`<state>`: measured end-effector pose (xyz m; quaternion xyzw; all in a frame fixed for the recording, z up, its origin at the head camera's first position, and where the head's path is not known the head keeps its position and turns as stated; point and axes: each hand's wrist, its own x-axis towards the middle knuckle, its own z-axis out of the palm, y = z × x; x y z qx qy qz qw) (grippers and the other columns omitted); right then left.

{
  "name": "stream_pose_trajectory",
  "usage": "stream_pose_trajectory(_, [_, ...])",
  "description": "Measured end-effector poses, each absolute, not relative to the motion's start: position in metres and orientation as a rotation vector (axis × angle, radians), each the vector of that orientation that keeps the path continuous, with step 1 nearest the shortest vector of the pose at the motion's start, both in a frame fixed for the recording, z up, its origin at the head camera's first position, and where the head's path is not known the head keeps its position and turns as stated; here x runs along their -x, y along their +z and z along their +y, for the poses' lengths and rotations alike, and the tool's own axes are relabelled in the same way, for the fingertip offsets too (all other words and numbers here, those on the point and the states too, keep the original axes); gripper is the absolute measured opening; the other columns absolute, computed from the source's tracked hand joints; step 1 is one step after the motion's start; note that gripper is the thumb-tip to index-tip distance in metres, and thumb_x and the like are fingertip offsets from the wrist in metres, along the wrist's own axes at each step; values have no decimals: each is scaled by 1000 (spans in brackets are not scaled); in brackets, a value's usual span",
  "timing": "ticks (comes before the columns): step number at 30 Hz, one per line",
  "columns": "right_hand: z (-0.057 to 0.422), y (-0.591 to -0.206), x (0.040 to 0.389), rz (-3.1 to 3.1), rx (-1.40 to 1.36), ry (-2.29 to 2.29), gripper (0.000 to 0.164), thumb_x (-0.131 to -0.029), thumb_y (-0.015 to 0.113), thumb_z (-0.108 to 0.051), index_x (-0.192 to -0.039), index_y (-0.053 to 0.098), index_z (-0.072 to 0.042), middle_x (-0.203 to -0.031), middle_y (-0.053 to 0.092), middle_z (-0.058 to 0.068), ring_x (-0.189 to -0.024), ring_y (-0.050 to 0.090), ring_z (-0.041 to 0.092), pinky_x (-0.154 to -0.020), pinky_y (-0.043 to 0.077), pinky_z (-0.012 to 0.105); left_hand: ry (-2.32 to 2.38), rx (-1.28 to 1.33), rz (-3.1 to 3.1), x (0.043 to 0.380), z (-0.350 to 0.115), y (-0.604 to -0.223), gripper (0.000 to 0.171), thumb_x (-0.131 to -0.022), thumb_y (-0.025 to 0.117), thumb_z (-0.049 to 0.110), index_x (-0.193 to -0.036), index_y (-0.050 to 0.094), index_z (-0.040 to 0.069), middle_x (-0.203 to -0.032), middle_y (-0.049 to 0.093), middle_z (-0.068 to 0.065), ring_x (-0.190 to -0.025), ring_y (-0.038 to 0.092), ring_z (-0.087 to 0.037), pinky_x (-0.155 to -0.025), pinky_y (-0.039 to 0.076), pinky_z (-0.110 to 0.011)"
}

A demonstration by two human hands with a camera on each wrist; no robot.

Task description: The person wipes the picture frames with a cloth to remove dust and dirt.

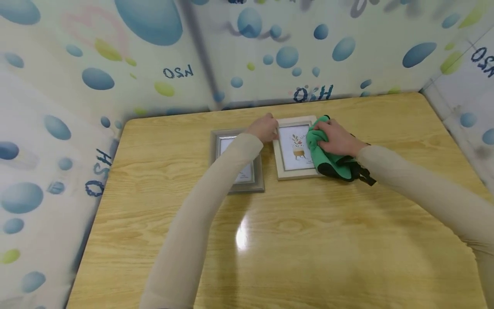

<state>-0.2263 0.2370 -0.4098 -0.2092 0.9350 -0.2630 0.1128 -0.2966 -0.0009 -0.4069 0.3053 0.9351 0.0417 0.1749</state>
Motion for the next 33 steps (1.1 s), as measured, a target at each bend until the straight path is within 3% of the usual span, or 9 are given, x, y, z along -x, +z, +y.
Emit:
stream_pose_trajectory(8, [236, -401, 274, 2629, 634, -632, 32, -87, 59, 1, -116, 48, 9, -118, 42, 33, -114, 30, 45, -90, 34, 58, 133, -856, 2636, 294, 5, -409, 33, -95, 64, 25, -119, 63, 2, -126, 51, -15, -105, 54, -20, -91, 46, -29])
stream_pose_trajectory(18, [230, -394, 294, 2591, 707, -585, 32, -88, 53, 4, -120, 47, 8, -117, 45, 31, -106, 35, 41, -90, 35, 56, 104, -808, 2670, 297, 4, -411, 32, -93, 66, 26, -115, 65, 3, -123, 52, -13, -103, 55, -20, -92, 46, -28])
stream_pose_trajectory(25, [232, -391, 283, 2595, 696, -557, 35, -90, 57, -1, -123, 46, 7, -120, 44, 31, -107, 40, 42, -91, 37, 57, 117, -790, 2671, 298, 5, -412, 32, -93, 66, 26, -116, 65, 3, -123, 52, -14, -103, 55, -21, -92, 46, -29])
stream_pose_trajectory(33, [242, -396, 231, 2575, 711, -687, 31, -90, 64, -2, -119, 52, 2, -119, 46, 27, -104, 41, 38, -83, 38, 52, 75, -790, 2660, 300, 6, -413, 31, -93, 67, 25, -115, 66, 3, -126, 51, -17, -106, 56, -23, -92, 47, -30])
